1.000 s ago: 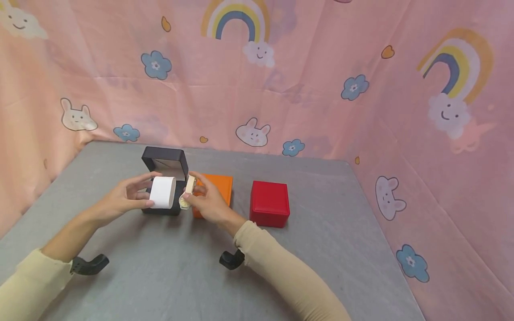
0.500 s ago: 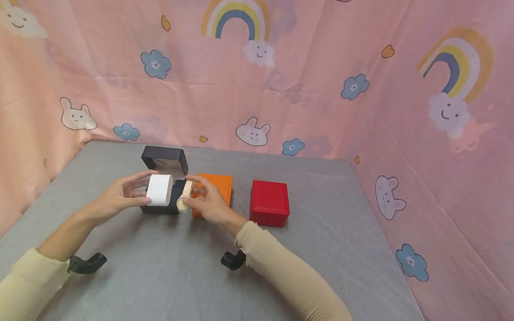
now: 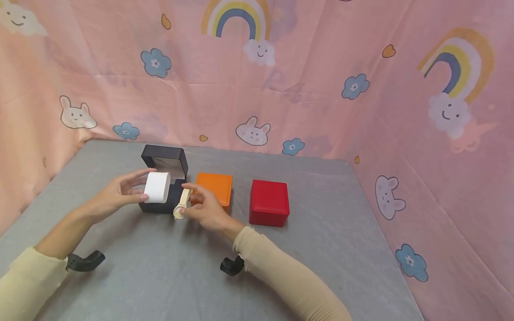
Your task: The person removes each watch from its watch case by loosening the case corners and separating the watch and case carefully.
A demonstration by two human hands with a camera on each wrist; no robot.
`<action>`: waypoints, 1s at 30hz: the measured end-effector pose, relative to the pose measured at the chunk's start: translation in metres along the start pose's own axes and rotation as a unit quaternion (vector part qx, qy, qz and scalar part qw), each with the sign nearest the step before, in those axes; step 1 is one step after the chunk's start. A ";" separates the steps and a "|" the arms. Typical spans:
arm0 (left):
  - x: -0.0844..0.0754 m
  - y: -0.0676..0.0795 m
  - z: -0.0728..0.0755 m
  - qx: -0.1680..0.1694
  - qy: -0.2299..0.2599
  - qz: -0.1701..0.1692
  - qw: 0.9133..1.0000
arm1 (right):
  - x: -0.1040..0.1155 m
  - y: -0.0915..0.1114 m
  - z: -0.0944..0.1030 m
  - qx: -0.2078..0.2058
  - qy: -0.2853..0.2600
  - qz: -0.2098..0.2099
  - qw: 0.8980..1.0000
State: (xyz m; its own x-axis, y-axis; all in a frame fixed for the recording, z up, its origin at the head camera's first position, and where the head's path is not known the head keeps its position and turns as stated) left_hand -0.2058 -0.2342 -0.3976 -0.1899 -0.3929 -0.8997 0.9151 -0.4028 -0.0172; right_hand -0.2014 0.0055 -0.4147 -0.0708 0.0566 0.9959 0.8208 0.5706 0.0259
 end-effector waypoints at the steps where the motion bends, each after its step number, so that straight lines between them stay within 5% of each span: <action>1: 0.000 0.000 0.000 -0.001 -0.005 0.002 1.000 | -0.001 0.000 0.000 -0.001 -0.001 -0.001 1.000; 30: 0.003 -0.004 0.008 -0.006 -0.025 0.018 1.000 | -0.014 0.011 -0.017 0.026 0.029 -0.051 0.998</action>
State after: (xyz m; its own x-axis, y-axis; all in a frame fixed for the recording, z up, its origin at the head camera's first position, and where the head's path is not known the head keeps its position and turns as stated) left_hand -0.2127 -0.2402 -0.3968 -0.1738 -0.4480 -0.8770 0.9260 -0.3774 0.0093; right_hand -0.1820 -0.0028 -0.4271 -0.1179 -0.0508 0.9917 0.7809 0.6121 0.1242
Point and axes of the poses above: each hand's wrist, its own y-axis away from the middle knuckle, its own z-axis out of the back of the hand, x = y × z, the point moved 4 cm from there along -y, towards the middle knuckle, and after that the axes turned 9 degrees about -y, right-handed, at the moved point
